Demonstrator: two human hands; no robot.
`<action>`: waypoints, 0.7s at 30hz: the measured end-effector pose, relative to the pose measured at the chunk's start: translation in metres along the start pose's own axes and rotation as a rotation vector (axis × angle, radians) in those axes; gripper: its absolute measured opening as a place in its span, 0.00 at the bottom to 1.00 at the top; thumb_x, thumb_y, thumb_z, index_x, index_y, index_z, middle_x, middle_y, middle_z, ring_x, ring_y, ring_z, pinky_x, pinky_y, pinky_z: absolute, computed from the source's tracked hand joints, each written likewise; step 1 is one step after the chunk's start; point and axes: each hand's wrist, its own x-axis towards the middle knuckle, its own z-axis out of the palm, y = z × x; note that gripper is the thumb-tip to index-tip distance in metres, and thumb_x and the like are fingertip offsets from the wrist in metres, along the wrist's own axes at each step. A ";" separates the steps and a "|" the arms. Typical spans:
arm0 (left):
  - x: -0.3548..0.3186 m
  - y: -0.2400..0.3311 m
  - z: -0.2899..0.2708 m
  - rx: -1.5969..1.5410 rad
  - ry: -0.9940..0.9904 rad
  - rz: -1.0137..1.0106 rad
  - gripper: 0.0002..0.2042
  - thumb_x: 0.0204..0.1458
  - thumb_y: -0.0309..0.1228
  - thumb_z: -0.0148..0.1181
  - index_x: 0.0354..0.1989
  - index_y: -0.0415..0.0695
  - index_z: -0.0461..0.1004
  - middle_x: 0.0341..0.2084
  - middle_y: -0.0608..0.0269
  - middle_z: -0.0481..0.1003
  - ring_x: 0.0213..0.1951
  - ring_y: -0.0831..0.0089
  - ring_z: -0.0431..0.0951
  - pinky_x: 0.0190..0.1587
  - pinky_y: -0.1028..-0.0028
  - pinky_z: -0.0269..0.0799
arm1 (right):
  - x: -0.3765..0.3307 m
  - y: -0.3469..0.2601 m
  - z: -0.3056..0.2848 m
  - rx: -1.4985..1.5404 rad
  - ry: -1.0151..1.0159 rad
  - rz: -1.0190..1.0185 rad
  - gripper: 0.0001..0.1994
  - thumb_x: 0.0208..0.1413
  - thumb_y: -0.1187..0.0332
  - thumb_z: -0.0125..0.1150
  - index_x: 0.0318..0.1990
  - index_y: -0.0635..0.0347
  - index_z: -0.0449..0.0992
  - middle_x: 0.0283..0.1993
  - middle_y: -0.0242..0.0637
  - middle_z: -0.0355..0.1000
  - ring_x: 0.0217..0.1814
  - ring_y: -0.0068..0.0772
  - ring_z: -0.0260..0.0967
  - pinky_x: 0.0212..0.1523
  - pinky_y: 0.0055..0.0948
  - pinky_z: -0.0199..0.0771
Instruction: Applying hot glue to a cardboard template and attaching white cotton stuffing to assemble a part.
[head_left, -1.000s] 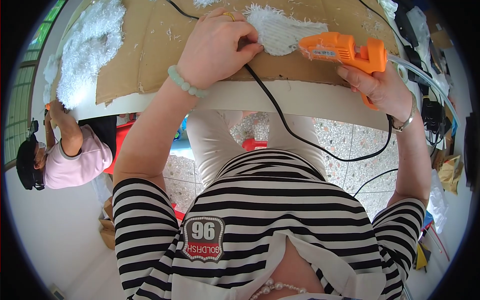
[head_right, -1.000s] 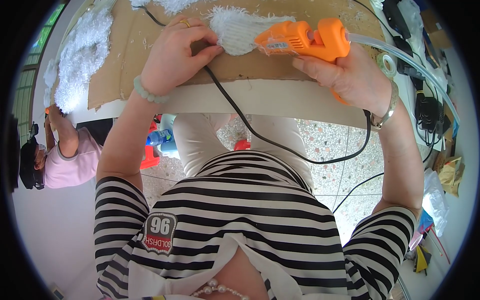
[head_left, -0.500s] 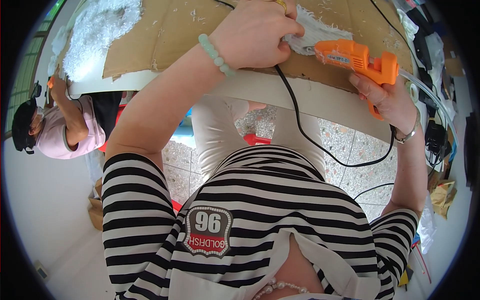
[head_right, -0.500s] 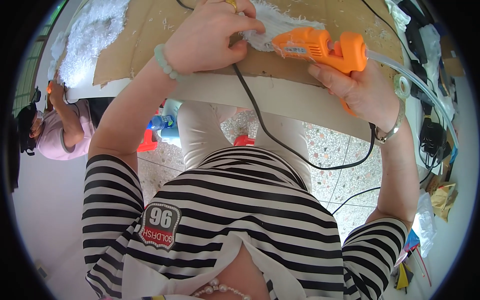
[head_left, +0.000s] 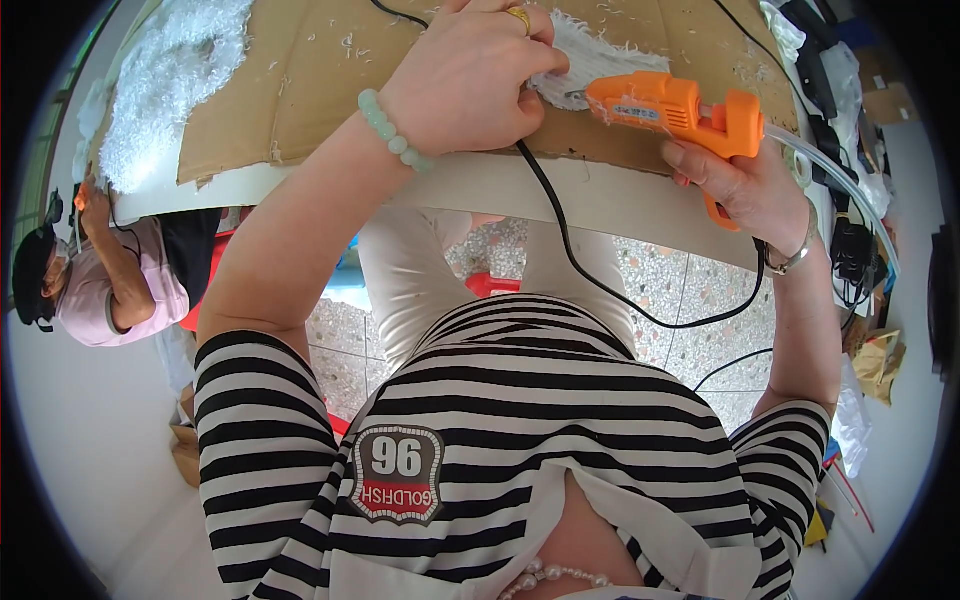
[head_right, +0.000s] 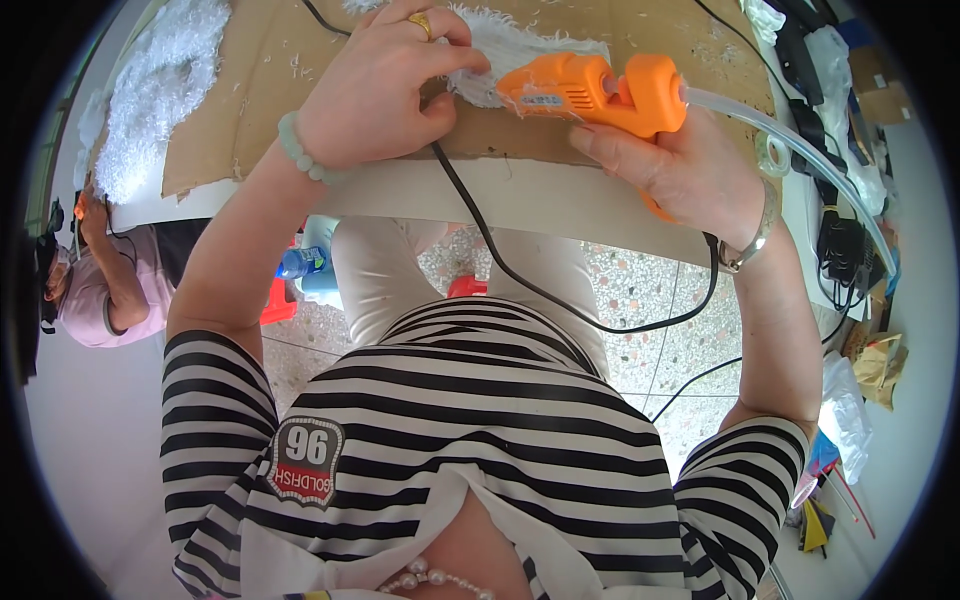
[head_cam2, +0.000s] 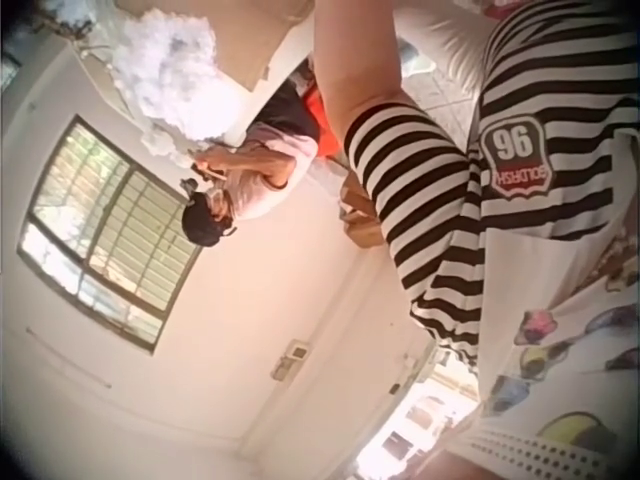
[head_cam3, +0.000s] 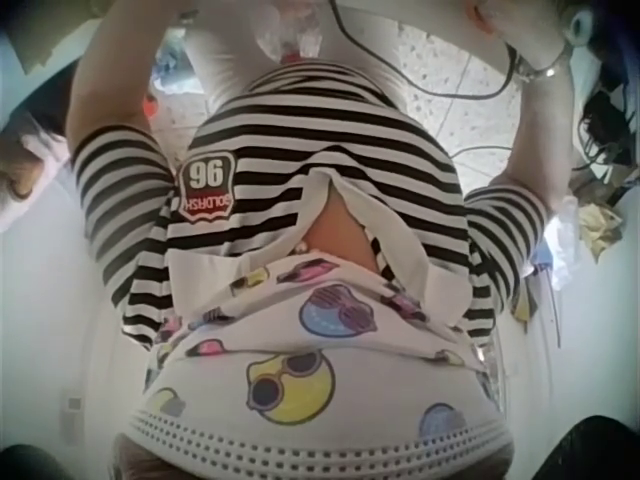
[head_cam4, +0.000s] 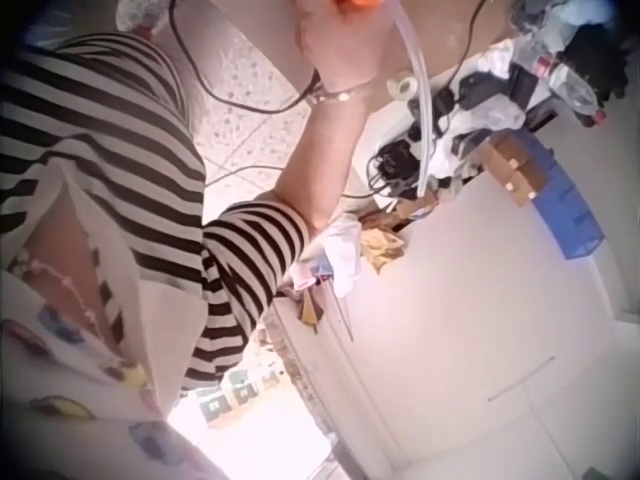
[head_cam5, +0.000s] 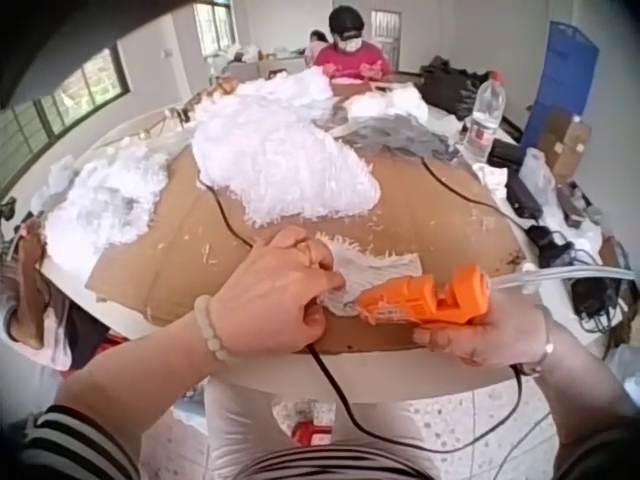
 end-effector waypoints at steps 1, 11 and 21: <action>0.000 0.000 0.000 0.007 0.016 0.009 0.11 0.31 0.26 0.56 0.27 0.43 0.78 0.31 0.62 0.73 0.41 0.62 0.68 0.47 0.65 0.62 | 0.001 0.000 0.000 -0.024 -0.009 0.032 0.12 0.53 0.62 0.62 0.37 0.61 0.72 0.25 0.26 0.68 0.27 0.16 0.63 0.30 0.18 0.64; 0.001 0.000 -0.003 0.054 0.043 0.044 0.08 0.29 0.27 0.56 0.22 0.41 0.76 0.30 0.61 0.73 0.42 0.60 0.68 0.49 0.64 0.62 | -0.012 0.006 -0.006 0.035 0.016 0.062 0.12 0.54 0.63 0.61 0.39 0.61 0.72 0.27 0.25 0.68 0.28 0.15 0.63 0.29 0.18 0.62; 0.003 0.002 -0.003 -0.009 0.042 0.031 0.10 0.29 0.34 0.61 0.18 0.40 0.75 0.29 0.61 0.73 0.41 0.62 0.69 0.50 0.65 0.60 | -0.015 0.012 -0.016 0.012 0.102 0.079 0.11 0.54 0.65 0.60 0.40 0.61 0.73 0.29 0.25 0.69 0.28 0.16 0.64 0.30 0.19 0.64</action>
